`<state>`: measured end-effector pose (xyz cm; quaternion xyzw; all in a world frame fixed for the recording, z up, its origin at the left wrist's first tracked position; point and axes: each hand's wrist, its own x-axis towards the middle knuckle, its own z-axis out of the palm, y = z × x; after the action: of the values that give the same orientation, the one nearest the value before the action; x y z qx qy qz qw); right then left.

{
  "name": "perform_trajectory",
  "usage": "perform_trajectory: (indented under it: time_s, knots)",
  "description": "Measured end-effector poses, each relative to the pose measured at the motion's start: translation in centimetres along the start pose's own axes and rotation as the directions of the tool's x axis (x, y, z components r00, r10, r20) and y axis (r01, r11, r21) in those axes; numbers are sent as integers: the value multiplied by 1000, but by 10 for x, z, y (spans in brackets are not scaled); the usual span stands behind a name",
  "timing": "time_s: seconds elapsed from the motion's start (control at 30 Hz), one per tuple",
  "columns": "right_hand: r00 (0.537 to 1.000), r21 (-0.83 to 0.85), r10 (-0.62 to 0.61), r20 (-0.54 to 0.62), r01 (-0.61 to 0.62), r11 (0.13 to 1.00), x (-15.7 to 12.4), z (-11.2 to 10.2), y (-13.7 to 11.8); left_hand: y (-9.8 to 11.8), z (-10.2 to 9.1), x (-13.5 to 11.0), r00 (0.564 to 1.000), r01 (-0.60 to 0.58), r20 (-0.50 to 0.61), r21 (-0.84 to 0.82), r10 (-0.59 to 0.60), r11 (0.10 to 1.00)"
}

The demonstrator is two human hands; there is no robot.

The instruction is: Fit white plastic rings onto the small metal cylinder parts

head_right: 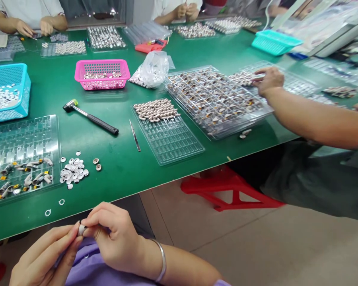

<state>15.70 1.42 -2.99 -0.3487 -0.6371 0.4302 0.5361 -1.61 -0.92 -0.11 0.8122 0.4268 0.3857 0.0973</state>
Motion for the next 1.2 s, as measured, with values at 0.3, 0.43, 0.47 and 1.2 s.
perform_trajectory:
  time_s: [0.3,0.43,0.47,1.2]
  knots:
    - [998,-91,-55,18,56,994,-1,-2,0,-1,0,7,995,90,38,-44,-88,995]
    - [998,-121,-56,36,60,991,0,-4,-1,-1,0,6,998,54,18,-7,-54,999]
    - [998,-125,-53,39,58,990,0,-4,-2,-1,0,5,999,47,18,2,-47,999]
    - [1000,-63,28,7,-27,998,-2,2,-3,0,-2,6,993,105,56,-79,-101,991]
